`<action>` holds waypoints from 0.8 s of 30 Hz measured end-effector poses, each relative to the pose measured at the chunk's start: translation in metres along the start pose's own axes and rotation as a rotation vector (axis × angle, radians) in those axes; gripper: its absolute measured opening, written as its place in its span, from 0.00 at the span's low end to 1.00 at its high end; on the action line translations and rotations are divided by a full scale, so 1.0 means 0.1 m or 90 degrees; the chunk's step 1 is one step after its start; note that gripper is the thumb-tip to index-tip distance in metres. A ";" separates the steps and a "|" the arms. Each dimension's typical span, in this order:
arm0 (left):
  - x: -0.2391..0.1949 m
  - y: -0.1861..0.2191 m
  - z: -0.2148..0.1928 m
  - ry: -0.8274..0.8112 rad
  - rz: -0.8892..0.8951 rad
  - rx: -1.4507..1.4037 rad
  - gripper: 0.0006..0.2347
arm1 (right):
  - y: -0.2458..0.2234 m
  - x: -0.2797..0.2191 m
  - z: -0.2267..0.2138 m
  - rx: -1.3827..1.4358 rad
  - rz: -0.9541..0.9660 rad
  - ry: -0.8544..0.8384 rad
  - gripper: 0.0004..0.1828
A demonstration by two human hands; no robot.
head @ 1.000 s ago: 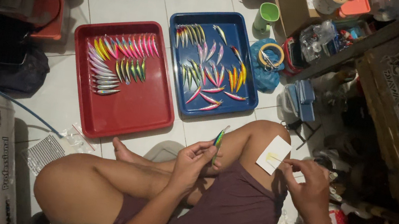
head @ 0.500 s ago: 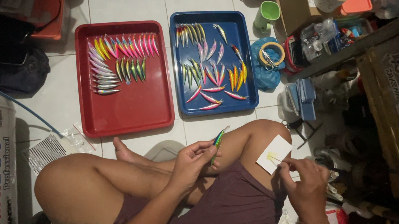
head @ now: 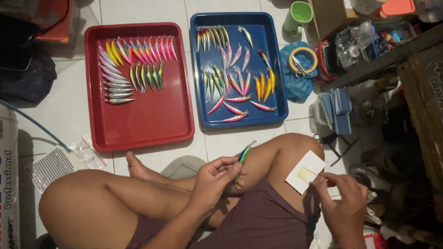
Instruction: The person sits on the floor and assembles fishing lures by inserting small hooks into the body of each lure. They pick lures from a blue tray, perform the insertion, and place the finished lures into a red tray. The process is repeated for multiple lures.
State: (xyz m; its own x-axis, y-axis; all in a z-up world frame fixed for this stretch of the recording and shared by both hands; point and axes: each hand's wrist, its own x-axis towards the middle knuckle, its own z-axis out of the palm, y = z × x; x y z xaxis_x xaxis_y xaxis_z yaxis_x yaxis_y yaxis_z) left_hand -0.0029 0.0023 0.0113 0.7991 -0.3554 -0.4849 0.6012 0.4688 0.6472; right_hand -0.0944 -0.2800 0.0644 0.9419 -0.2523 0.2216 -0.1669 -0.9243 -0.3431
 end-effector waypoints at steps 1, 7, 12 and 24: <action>-0.02 0.04 0.03 0.000 0.000 0.000 0.11 | -0.11 0.04 -0.06 0.000 0.000 0.000 0.05; -0.07 0.09 0.08 0.032 -0.054 0.013 0.11 | -0.61 0.19 -0.24 0.282 0.177 -0.009 0.06; 0.02 -0.12 -0.06 0.002 0.016 -0.040 0.10 | -0.88 0.23 -0.04 0.328 0.041 0.013 0.05; 0.04 -0.03 -0.08 0.016 0.100 -0.097 0.08 | -1.52 0.47 0.17 0.253 -0.152 0.091 0.04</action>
State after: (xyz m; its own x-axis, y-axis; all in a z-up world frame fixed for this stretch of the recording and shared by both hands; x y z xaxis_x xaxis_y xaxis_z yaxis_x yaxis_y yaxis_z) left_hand -0.0015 0.0059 0.0028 0.8818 -0.2496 -0.4003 0.4612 0.6343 0.6204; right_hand -0.0197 -0.1466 0.1110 0.8861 -0.1087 0.4505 0.2001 -0.7870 -0.5835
